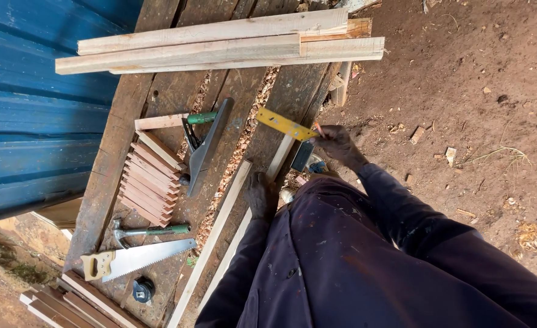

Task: Marking lines on wooden slats using a combination square and a pencil for precise cutting or assembly.

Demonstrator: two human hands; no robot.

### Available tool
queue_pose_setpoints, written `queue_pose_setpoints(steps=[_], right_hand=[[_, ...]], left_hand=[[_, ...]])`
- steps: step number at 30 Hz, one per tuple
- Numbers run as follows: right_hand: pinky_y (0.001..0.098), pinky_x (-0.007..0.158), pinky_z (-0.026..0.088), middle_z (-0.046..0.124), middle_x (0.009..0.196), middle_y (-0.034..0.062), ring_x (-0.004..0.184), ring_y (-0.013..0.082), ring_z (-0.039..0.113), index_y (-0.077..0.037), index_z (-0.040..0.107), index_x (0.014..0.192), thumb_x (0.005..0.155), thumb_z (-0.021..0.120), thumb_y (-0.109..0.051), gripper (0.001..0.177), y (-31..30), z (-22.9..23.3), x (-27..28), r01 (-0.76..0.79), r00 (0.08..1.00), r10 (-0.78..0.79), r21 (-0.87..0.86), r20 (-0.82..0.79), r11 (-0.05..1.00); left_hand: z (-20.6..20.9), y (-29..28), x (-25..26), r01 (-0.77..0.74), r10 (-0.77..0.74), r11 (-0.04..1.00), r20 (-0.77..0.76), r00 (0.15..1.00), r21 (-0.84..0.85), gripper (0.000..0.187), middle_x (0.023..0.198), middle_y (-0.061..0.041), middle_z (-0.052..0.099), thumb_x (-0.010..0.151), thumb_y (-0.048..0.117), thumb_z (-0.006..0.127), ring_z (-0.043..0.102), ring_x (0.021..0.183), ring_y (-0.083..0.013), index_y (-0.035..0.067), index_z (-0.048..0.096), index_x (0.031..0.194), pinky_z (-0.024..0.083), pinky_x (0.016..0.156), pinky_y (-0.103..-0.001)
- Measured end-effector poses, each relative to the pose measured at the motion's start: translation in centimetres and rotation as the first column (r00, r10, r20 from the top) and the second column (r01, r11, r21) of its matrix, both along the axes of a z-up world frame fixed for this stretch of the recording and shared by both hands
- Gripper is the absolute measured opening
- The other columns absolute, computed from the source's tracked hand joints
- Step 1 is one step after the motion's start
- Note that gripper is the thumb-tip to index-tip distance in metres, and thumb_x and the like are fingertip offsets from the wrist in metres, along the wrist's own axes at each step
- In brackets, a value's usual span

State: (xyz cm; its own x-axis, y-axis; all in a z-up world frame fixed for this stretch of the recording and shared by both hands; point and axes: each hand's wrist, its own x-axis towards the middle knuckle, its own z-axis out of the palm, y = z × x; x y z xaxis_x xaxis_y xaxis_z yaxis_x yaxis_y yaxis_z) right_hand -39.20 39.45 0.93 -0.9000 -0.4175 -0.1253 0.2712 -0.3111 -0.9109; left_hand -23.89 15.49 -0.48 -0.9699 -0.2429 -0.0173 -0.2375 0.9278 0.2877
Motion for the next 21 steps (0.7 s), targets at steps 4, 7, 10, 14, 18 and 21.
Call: queue_pose_setpoints(steps=[4,7,10,14,18,21], right_hand=[[0.0213,0.063,0.045,0.067,0.072,0.0061,0.071,0.0057,0.057,0.001,0.075,0.093,0.088,0.077,0.000,0.005,-2.8,-4.8,1.6,0.043,0.998,-0.042,-0.015,0.039,0.999],[0.0245,0.055,0.037,0.060,0.060,0.0065,0.059,0.0075,0.049,0.001,0.076,0.092,0.090,0.075,-0.003,0.005,-3.9,-6.5,2.3,-0.016,1.000,0.016,0.035,0.025,0.999],[0.0286,0.057,0.035,0.062,0.061,0.0100,0.059,0.0101,0.046,0.004,0.077,0.099,0.094,0.072,-0.004,0.011,-4.7,-8.2,2.5,-0.010,1.000,0.009,0.067,0.020,0.998],[0.0277,0.059,0.035,0.060,0.061,0.0066,0.058,0.0098,0.047,0.000,0.077,0.093,0.091,0.075,-0.007,0.008,-5.6,-5.5,2.2,-0.018,1.000,0.016,0.140,0.015,0.990],[0.0233,0.060,0.038,0.063,0.061,0.0014,0.059,0.0074,0.050,-0.004,0.079,0.091,0.090,0.077,-0.011,0.007,-6.3,-4.7,1.7,-0.001,0.999,-0.004,0.163,0.033,0.987],[0.0227,0.059,0.038,0.063,0.060,0.0006,0.059,0.0057,0.051,-0.007,0.080,0.089,0.088,0.080,-0.013,0.007,-6.7,-5.3,1.6,0.012,0.999,-0.018,0.151,0.037,0.989]], left_hand=[[-0.9,-1.3,0.6,-0.024,0.024,0.996,0.001,1.000,-0.090,0.040,0.097,-0.009,0.060,0.068,0.023,0.082,0.064,0.096,-0.0336,0.011,0.057,0.097,0.058,0.072,-0.047],[0.3,-1.4,0.4,-0.016,0.018,0.997,0.027,0.999,-0.072,0.040,0.095,-0.010,0.058,0.069,0.023,0.082,0.063,0.096,-0.0365,0.010,0.055,0.095,0.057,0.071,-0.051],[2.5,-0.3,-1.1,0.018,-0.018,1.000,-0.079,0.997,0.006,0.036,0.089,-0.010,0.058,0.084,0.042,0.077,0.064,0.087,-0.0367,0.012,0.058,0.089,0.055,0.068,-0.050],[3.0,1.8,-4.1,0.143,-0.123,0.986,-0.210,0.970,0.084,0.028,0.101,-0.019,0.066,0.090,0.032,0.071,0.067,0.090,-0.0446,0.006,0.064,0.099,0.054,0.073,-0.053],[2.0,2.3,-6.4,0.251,-0.221,0.961,-0.225,0.949,0.114,0.055,0.111,-0.021,0.069,0.077,0.039,0.081,0.070,0.096,-0.0441,0.006,0.069,0.119,0.055,0.081,-0.052],[1.1,2.0,-6.9,0.266,-0.243,0.959,-0.194,0.950,0.098,0.061,0.110,-0.018,0.068,0.075,0.043,0.083,0.069,0.094,-0.0440,0.010,0.069,0.125,0.055,0.081,-0.052]])
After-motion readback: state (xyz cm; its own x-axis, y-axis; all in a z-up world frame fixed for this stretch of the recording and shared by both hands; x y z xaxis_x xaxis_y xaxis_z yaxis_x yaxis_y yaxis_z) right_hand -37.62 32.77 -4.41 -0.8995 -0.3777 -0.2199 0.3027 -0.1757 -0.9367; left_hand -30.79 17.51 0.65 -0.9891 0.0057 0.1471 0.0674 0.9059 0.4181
